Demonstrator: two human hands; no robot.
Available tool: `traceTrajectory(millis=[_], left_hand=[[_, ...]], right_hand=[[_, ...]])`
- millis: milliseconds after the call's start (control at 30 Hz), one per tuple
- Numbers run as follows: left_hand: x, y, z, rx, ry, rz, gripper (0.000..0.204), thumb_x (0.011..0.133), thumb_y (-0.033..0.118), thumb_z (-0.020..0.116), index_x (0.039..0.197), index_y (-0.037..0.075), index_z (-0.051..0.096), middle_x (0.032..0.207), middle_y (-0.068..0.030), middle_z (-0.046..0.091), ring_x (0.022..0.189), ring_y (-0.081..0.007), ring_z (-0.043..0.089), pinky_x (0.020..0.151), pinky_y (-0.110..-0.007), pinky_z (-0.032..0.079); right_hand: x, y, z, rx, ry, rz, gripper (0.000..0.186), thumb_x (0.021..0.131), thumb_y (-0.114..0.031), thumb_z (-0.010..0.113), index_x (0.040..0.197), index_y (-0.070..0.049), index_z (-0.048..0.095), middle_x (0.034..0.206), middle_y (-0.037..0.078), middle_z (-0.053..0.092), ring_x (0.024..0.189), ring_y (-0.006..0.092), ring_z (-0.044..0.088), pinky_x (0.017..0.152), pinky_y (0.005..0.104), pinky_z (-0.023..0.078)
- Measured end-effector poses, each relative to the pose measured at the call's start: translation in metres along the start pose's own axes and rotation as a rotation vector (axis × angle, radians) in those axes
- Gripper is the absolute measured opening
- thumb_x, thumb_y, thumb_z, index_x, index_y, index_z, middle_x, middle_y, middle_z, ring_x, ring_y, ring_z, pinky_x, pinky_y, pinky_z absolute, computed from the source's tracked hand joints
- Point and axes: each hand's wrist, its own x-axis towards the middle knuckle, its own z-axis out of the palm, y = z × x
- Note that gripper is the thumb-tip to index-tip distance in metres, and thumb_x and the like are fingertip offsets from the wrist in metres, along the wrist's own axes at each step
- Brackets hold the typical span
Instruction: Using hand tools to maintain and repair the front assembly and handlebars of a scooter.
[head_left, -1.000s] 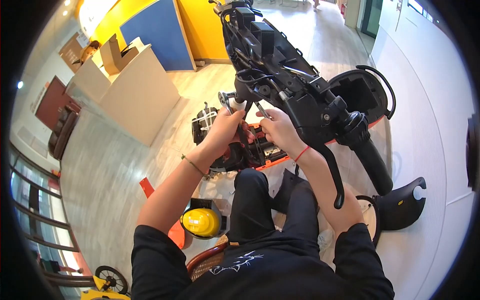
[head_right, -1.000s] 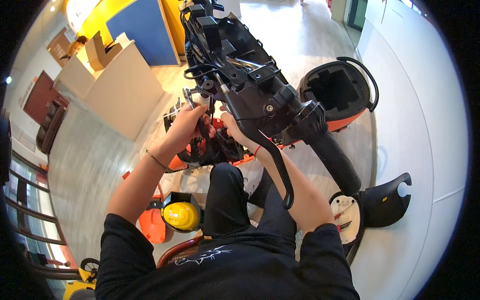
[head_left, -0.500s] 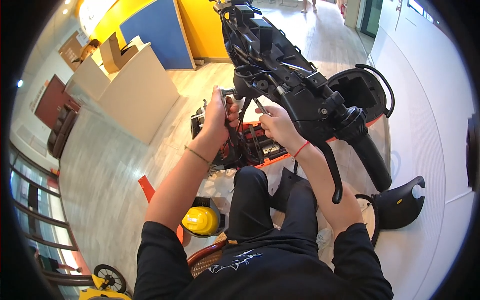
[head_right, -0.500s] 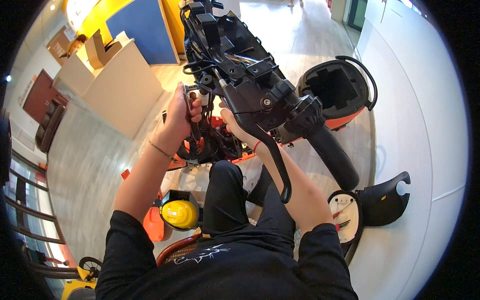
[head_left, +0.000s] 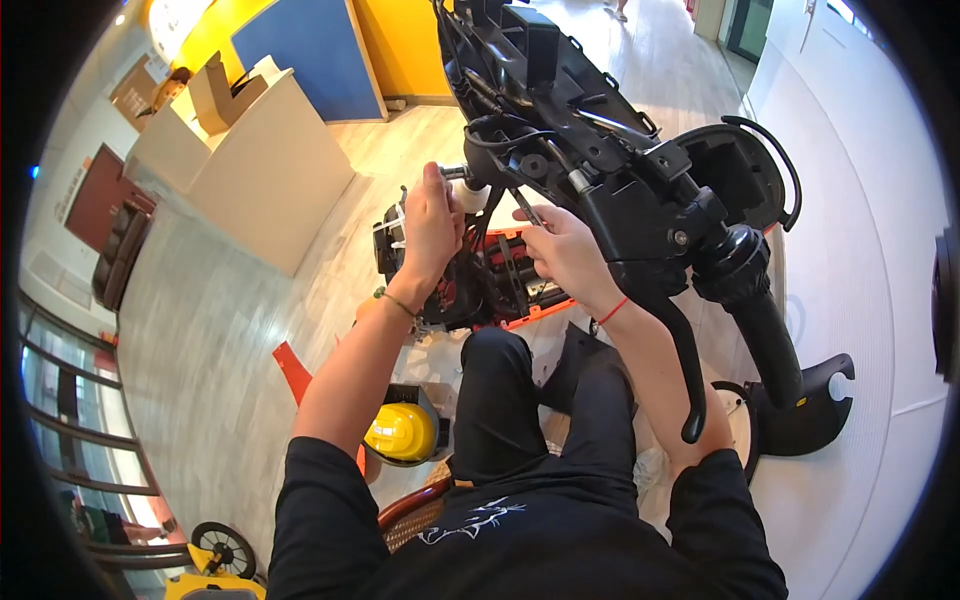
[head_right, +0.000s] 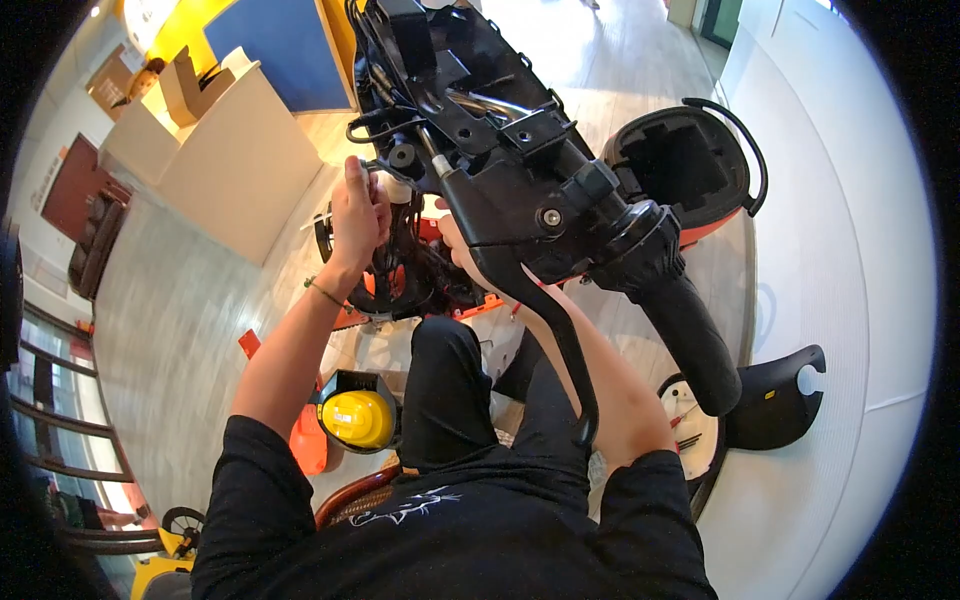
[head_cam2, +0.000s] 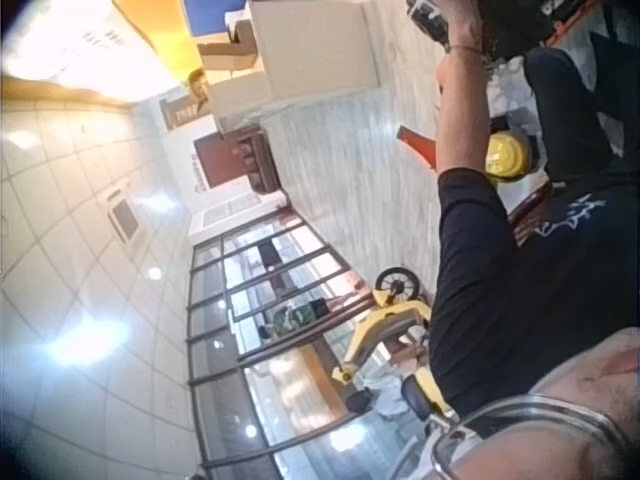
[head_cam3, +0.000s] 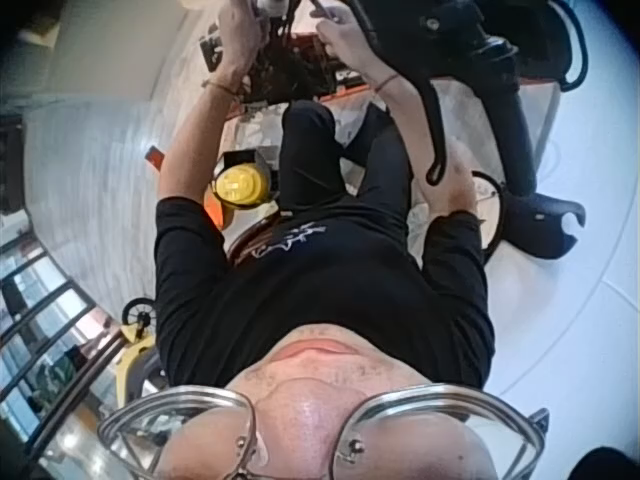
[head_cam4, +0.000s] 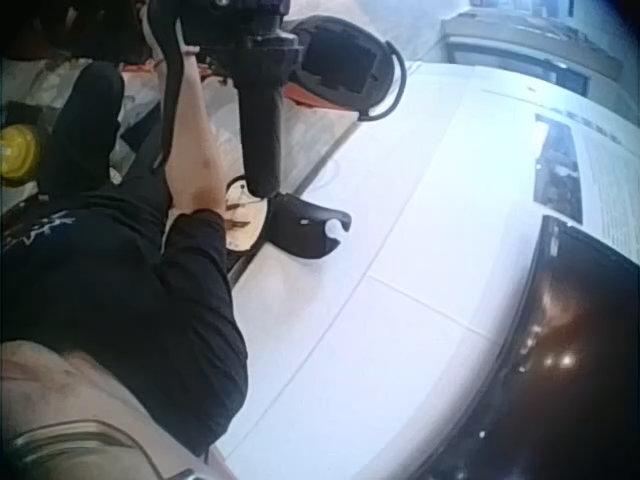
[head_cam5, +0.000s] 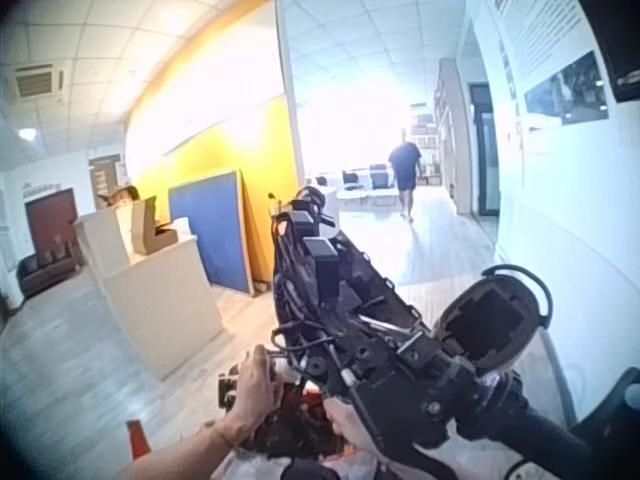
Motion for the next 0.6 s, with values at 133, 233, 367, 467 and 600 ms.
traceTrajectory(millis=[133, 233, 367, 467, 600], left_hand=[[0.004, -0.006, 0.002, 0.019, -0.003, 0.04, 0.053, 0.095, 0.053, 0.025, 0.066, 0.011, 0.037, 0.05, 0.0022, 0.034, 0.033, -0.0071, 0.032, 0.029, -0.021, 0.025], [0.006, -0.013, -0.003, 0.032, -0.006, 0.112, 0.05, 0.096, 0.052, 0.026, 0.07, 0.011, 0.038, 0.051, 0.0022, 0.036, 0.034, -0.0066, 0.032, 0.029, -0.021, 0.026], [0.011, -0.018, -0.009, 0.072, -0.035, 0.174, 0.048, 0.096, 0.049, 0.028, 0.072, 0.01, 0.039, 0.051, 0.0021, 0.037, 0.036, -0.0063, 0.033, 0.032, -0.02, 0.028], [0.018, -0.023, -0.011, 0.203, 0.008, 0.3, 0.046, 0.097, 0.046, 0.029, 0.072, 0.009, 0.04, 0.051, 0.002, 0.037, 0.039, -0.0065, 0.037, 0.036, -0.02, 0.032], [0.013, -0.022, -0.007, 0.277, 0.041, 0.309, 0.044, 0.098, 0.042, 0.028, 0.073, 0.009, 0.04, 0.054, 0.002, 0.039, 0.039, -0.0066, 0.035, 0.035, -0.021, 0.03]], right_hand=[[0.009, 0.019, -0.011, 0.112, 0.007, 0.016, 0.029, 0.086, -0.006, 0.047, 0.113, 0.005, 0.05, 0.066, -0.003, 0.04, 0.049, 0.0004, 0.031, 0.042, 0.0177, 0.024], [0.004, 0.011, -0.005, 0.117, 0.008, 0.013, 0.028, 0.086, -0.005, 0.046, 0.112, 0.005, 0.05, 0.065, -0.004, 0.04, 0.048, 0.0006, 0.031, 0.041, 0.0183, 0.024], [-0.001, -0.004, 0.002, 0.01, -0.007, -0.003, 0.029, 0.085, -0.003, 0.046, 0.112, 0.005, 0.051, 0.063, -0.005, 0.039, 0.048, 0.0009, 0.031, 0.041, 0.0192, 0.023], [-0.003, -0.018, 0.01, -0.09, 0.044, 0.015, 0.03, 0.085, -0.003, 0.046, 0.111, 0.007, 0.051, 0.061, -0.006, 0.037, 0.047, 0.0012, 0.03, 0.041, 0.0197, 0.022], [-0.005, -0.019, 0.011, -0.127, 0.073, -0.003, 0.03, 0.084, -0.004, 0.046, 0.111, 0.008, 0.051, 0.06, -0.006, 0.036, 0.046, 0.0011, 0.03, 0.041, 0.0197, 0.022]])
